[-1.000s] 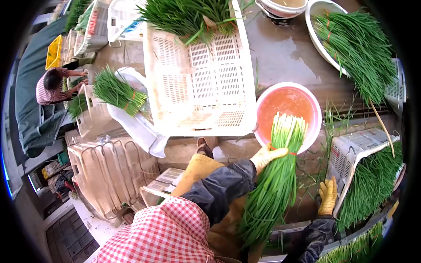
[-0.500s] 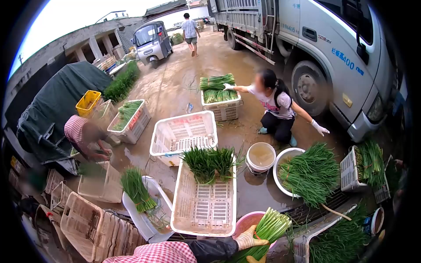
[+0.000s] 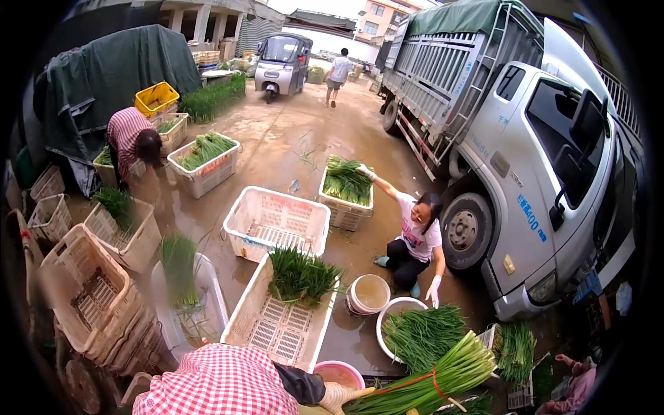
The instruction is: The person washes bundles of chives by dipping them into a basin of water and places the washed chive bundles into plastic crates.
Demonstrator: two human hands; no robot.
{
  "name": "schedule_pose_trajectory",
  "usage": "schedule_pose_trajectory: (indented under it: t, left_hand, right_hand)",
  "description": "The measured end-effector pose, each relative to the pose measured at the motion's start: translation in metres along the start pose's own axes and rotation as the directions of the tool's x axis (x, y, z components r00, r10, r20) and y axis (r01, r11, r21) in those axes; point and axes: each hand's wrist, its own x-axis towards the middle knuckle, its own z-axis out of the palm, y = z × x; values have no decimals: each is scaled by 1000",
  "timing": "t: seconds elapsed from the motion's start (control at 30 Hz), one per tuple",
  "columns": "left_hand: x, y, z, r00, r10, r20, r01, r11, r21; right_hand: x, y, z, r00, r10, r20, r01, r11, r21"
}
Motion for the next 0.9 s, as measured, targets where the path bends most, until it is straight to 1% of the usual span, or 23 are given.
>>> schedule_pose_trajectory:
  t: [0.03, 0.07, 0.1, 0.13, 0.17, 0.2, 0.23, 0.27, 0.3, 0.33, 0.37, 0.4, 0.5, 0.53, 0.57, 0.6, 0.67, 0.7, 0.77, 0.8, 0.83, 0.87, 0.9]
  left_hand:
    - [-7, -21, -10, 999, 1, -38, -1, 1000, 11]
    - [-13, -44, -21, 925, -360, 119, 347, 931, 117]
    - [-19, -53, -25, 700, -675, 232, 626, 737, 254]
    - [-28, -32, -58, 711, -670, 212, 669, 738, 87]
    - [-31, -54, -70, 623, -738, 258, 776, 626, -82]
    - [-31, -33, -92, 661, -740, 123, 748, 664, -23]
    - [-37, -24, -109, 735, -677, 39, 670, 716, -195]
    - [-35, -20, -118, 793, -604, -76, 554, 768, -320]
    - [-25, -21, -125, 850, -501, -163, 411, 824, -391]
    - [-11, -10, -131, 896, -392, -209, 283, 866, -411]
    - [3, 1, -132, 923, -357, -141, 227, 804, -550]
    - [25, -14, -115, 923, -232, -308, 80, 896, -437]
    - [63, 4, -94, 959, -160, -234, 26, 872, -488]
    - [69, 7, -88, 946, -91, -311, -54, 902, -429]
    - [70, 18, -87, 936, -10, -353, -206, 797, -568]
    - [74, 9, -86, 981, -90, -173, -62, 698, -713]
    - [61, 5, -86, 971, -45, -233, -187, 463, -867]
    - [63, -5, -84, 959, -32, -282, -241, 434, -868]
    - [58, -8, -82, 939, -102, -328, -259, 419, -870]
    - [58, -14, -80, 932, -118, -343, -267, 416, -869]
    - [55, -2, -82, 917, -174, -359, -282, 353, -892]
    - [53, 8, -84, 907, -173, -385, -310, 344, -886]
    - [54, 2, -82, 896, -189, -403, -311, 380, -871]
  right_hand:
    - [-4, -13, -15, 998, -59, -31, 58, 998, -32]
    - [-8, -18, -32, 991, -121, -61, 117, 991, -69]
    - [-9, -19, -52, 977, -194, -86, 182, 975, -131]
    - [-5, -9, -81, 949, -307, -76, 278, 923, -267]
    - [-15, -84, -41, 961, -221, -167, 218, 975, -34]
    - [-14, -100, -36, 957, -199, -209, 211, 977, 37]
    - [-15, -108, -36, 961, -205, -184, 216, 976, 41]
    - [-15, -116, -37, 965, -211, -159, 220, 974, 46]
    - [-13, -121, -39, 964, -221, -150, 228, 973, 34]
    - [-5, -122, -34, 966, -231, -113, 234, 972, 12]
    - [2, -122, -28, 969, -238, -71, 238, 971, -11]
    - [10, -122, -21, 970, -243, -23, 242, 970, -38]
    - [31, -117, 5, 962, -239, 130, 252, 964, -86]
    - [37, -113, 13, 958, -225, 180, 244, 965, -92]
    - [39, -110, 19, 951, -221, 217, 246, 965, -95]
    - [44, -106, 25, 945, -207, 254, 238, 967, -97]
    - [52, -89, 36, 939, -166, 302, 195, 979, -67]
    - [54, -81, 39, 950, -105, 295, 120, 992, -34]
    - [53, -72, 50, 954, -4, 298, 2, 1000, 6]
    - [47, -75, 58, 945, 100, 312, -107, 994, 5]
    - [42, -70, 62, 936, 97, 338, -110, 994, 18]
    - [37, -62, 62, 925, 96, 369, -113, 993, 25]
    - [33, -29, 51, 929, 87, 360, -105, 994, 31]
